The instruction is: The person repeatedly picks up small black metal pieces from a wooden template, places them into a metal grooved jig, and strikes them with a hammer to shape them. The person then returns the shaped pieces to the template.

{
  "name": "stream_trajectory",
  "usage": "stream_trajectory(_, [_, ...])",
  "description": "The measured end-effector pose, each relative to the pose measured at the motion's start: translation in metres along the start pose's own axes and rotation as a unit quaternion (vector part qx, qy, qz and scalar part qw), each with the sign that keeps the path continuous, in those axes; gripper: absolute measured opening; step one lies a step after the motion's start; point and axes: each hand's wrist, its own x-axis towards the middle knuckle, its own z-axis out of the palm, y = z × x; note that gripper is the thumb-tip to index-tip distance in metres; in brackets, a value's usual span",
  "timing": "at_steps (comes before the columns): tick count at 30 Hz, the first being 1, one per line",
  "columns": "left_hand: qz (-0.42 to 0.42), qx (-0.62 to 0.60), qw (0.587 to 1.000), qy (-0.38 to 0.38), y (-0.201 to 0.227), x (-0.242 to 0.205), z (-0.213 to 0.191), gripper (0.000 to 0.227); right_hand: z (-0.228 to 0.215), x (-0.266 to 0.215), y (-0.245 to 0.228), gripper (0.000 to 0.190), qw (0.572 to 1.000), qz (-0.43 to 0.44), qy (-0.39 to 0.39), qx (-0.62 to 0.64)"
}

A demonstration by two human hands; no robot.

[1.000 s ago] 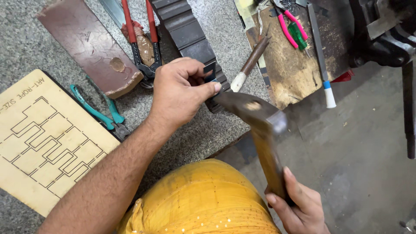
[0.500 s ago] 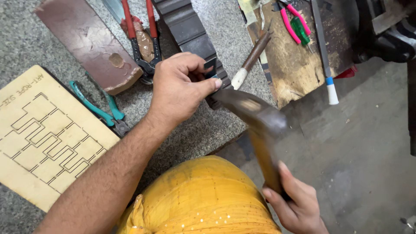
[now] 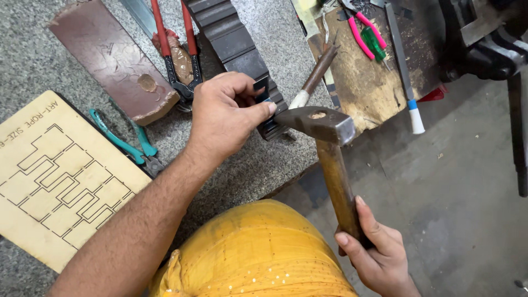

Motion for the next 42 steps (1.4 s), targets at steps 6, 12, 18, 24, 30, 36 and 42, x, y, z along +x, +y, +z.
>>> stream_trajectory(6, [-0.076, -0.074, 0.994, 0.005, 0.007, -0.019, -0.026, 0.014, 0.005, 0.004, 0.003, 0.074, 0.99, -0.138, 0.013, -0.02])
stream_trajectory(12, [-0.083, -0.03, 0.985, 0.148, -0.013, -0.1, -0.1, 0.024, 0.023, 0.03, 0.019, 0.062, 0.966, -0.214, -0.066, -0.126])
stream_trajectory(18, [-0.239, 0.053, 0.941, 0.236, -0.035, -0.184, -0.148, 0.021, 0.061, 0.058, 0.04, 0.056, 0.899, -0.237, -0.128, -0.345])
stream_trajectory(24, [-0.187, 0.293, 0.914, 0.21, -0.044, -0.236, -0.163, 0.014, 0.091, 0.07, 0.031, 0.055, 0.886, -0.243, -0.094, -0.383])
stream_trajectory(30, [-0.019, 0.365, 0.912, 0.184, -0.056, -0.254, -0.173, 0.017, 0.117, 0.071, 0.006, 0.056, 0.893, -0.237, -0.073, -0.376])
stream_trajectory(36, [0.018, 0.344, 0.929, 0.135, -0.066, -0.252, -0.184, 0.008, 0.157, 0.052, -0.035, 0.041, 0.937, -0.23, -0.067, -0.254])
stream_trajectory(42, [0.05, 0.337, 0.939, 0.048, -0.073, -0.255, -0.19, 0.009, 0.198, 0.041, -0.06, 0.03, 0.959, -0.194, -0.095, -0.186])
